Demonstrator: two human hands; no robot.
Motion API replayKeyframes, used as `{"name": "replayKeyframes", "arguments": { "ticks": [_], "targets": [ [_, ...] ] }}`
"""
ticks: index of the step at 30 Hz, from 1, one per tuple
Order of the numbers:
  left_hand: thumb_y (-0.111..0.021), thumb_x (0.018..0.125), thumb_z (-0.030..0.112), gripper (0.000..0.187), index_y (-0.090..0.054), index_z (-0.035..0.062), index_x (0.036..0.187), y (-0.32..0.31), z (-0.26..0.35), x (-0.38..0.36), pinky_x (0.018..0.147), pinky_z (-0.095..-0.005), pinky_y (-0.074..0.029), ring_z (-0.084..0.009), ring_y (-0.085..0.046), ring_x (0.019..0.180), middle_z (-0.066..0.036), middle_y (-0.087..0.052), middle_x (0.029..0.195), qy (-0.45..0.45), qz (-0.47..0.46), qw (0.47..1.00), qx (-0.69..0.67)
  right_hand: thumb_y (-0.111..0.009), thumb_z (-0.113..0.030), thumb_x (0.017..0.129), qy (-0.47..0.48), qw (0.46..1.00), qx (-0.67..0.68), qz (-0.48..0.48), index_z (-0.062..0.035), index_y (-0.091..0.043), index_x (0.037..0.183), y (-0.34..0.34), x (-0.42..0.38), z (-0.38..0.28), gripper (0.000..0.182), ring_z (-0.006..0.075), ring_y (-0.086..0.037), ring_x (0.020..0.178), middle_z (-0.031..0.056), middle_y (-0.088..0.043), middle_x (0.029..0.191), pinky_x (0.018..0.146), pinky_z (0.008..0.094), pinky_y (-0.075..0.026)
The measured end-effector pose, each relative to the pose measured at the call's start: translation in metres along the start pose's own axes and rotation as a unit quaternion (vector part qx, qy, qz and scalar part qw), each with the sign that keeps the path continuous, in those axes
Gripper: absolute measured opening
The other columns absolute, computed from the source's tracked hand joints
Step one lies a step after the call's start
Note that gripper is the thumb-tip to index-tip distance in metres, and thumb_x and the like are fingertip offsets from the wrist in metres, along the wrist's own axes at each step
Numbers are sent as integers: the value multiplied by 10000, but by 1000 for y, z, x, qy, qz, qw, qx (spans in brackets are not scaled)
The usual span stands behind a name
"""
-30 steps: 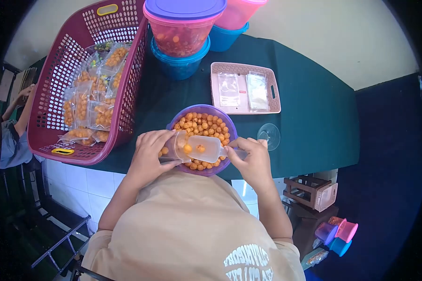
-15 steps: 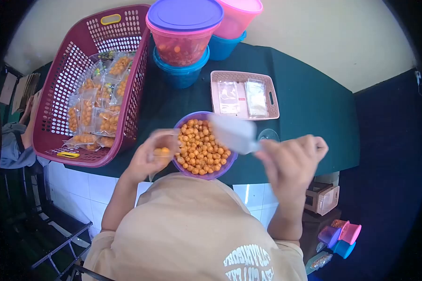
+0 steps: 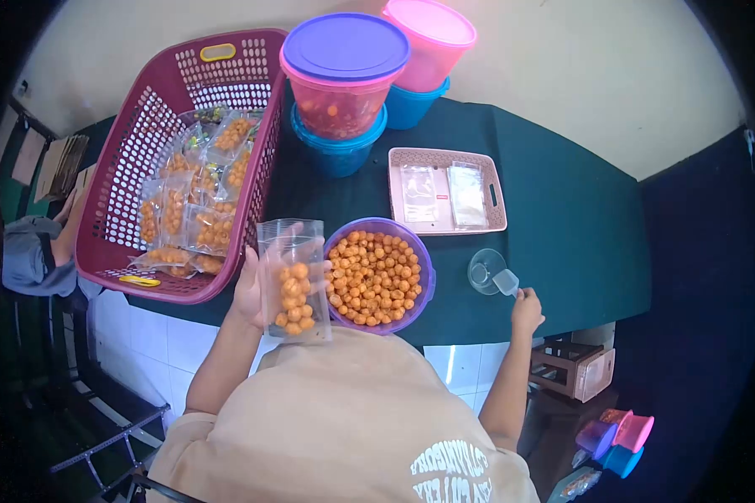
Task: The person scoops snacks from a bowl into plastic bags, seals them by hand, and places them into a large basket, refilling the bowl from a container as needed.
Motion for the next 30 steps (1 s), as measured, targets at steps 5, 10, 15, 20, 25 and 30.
{"name": "replayKeyframes", "arguments": {
  "ticks": [5,10,15,20,25,30],
  "targets": [
    [-501,930,475,607,-327,96,1370,22,-22,-4,1020,-507,-422,-371,-473,1245,-198,-403,1406,45,41,989,133,-528,-307,940,-32,997,63,-22,-161,-649,1006,-42,1,6,201,296,-650,922,84,-696,928,857,505,-407],
    [-365,1002,407,410,-448,93,1253,39,-27,-4,946,-445,-487,-252,-562,1135,-129,-505,1328,61,85,993,57,-536,-298,934,-44,993,104,-36,-160,-642,1021,-60,-5,1,194,297,-639,973,87,-690,985,878,494,-404],
    [-326,1010,443,401,-431,167,1281,58,-6,-11,966,-505,-461,-332,-526,1191,-116,-461,1393,-5,106,994,-8,-588,-327,899,-32,998,33,-46,-181,-611,1100,-48,-10,-18,250,320,-571,1094,95,-628,1120,882,522,-412],
    [-546,944,166,472,-324,199,1360,66,2,-29,962,-460,-483,-348,-509,1217,-159,-416,1410,-64,177,979,82,-659,-357,844,158,973,122,117,-74,-571,1134,31,-32,-95,414,340,-537,1074,145,-572,1118,895,486,-423],
    [-559,920,85,533,-307,175,1381,56,2,-37,956,-443,-492,-360,-527,1196,-179,-426,1389,-64,163,975,134,-543,-480,923,174,832,255,-462,-16,-455,1199,-19,-112,-175,547,203,-649,585,170,-632,939,422,308,-508],
    [-570,910,76,560,-284,127,1388,58,1,-46,935,-451,-505,-378,-540,1185,-175,-489,1333,-59,173,969,166,-436,-389,998,134,783,401,-457,-59,-447,1104,-44,-128,-183,346,176,-580,445,91,-578,655,368,280,-479]
  ]
}}
Point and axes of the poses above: each hand's wrist, its own x-axis towards the middle knuckle, its own y-axis out of the back of the hand, z = x × y, the point moved 7 cm from there along x, towards the middle knuckle
